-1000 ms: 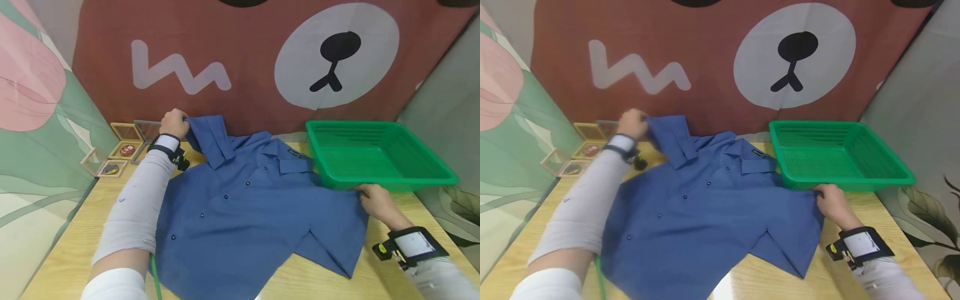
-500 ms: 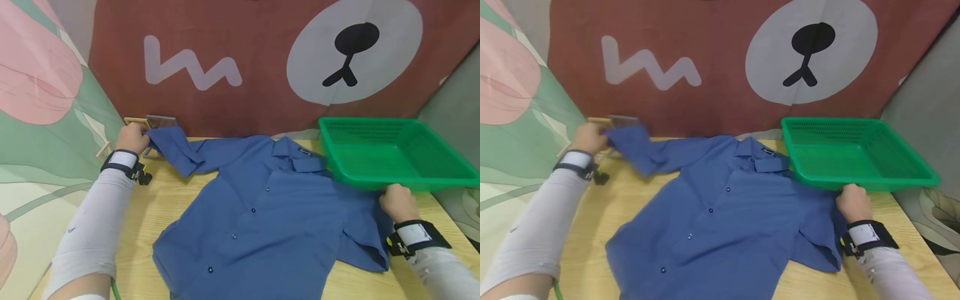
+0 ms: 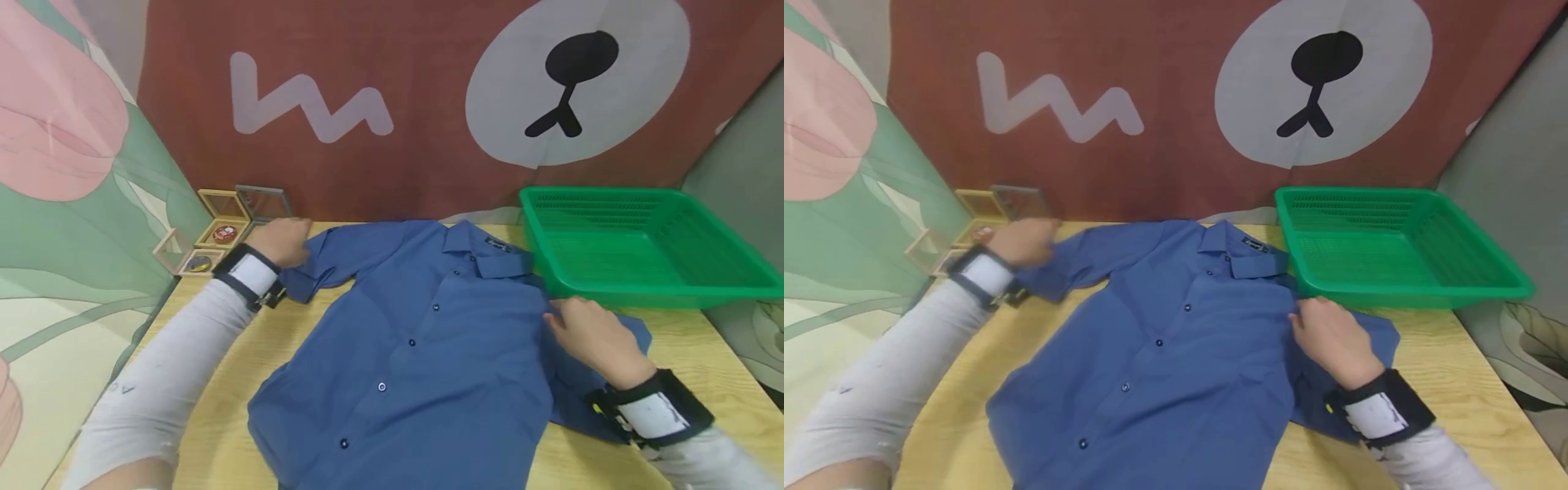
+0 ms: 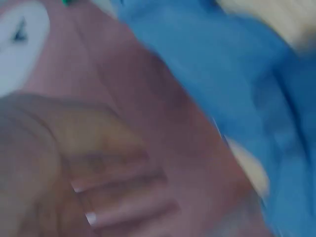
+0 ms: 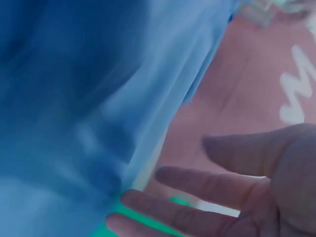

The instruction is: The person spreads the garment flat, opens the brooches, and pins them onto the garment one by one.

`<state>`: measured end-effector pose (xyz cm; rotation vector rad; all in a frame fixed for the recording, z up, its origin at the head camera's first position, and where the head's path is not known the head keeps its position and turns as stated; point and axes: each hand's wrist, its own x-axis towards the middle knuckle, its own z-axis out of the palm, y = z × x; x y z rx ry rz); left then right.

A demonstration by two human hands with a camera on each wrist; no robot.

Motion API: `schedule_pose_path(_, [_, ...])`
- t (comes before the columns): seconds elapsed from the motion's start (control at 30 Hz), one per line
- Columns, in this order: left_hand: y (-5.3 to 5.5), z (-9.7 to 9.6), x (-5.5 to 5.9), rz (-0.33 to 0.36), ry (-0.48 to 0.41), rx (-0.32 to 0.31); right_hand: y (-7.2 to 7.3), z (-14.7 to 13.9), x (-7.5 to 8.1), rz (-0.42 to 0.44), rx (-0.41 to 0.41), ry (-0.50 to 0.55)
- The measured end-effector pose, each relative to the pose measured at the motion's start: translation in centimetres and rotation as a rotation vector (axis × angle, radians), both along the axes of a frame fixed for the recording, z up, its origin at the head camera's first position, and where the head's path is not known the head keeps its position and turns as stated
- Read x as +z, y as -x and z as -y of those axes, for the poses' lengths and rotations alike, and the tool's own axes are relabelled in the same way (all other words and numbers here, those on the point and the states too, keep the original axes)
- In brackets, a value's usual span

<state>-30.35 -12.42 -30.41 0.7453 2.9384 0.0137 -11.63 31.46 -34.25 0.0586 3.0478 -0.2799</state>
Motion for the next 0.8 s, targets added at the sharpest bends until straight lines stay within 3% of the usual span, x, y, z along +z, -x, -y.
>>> schedule_pose_path(0.07, [0.5,-3.7,-0.7,0.021,0.009,-0.114,1.7,2.2,0.0,0.067,0.008,0.029])
schedule_pose_path(0.13, [1.2,-7.1,-2.3,0.070,0.033,-0.227,3.7,3.6,-0.5,0.154,-0.002,0.049])
schedule_pose_path(0.2, [2.0,-10.0,-4.3,0.114,0.065,-0.293,5.3,4.5,-1.3,0.243,-0.026,0.055])
schedule_pose_path(0.3, [2.6,-12.6,-7.4,0.173,0.120,-0.296,6.6,5.8,-2.7,0.326,-0.071,0.015])
schedule_pose_path(0.43, [2.0,-13.5,-10.2,0.313,0.195,-0.228,6.5,7.5,-4.6,0.360,-0.104,-0.062])
schedule_pose_path(0.57, [1.6,-13.5,-10.6,0.341,0.208,-0.194,6.5,8.1,-5.3,0.340,-0.096,-0.098])
schedule_pose_path(0.8, [2.2,-12.8,-8.6,0.269,0.189,-0.139,9.5,8.2,-4.1,0.323,-0.066,-0.116])
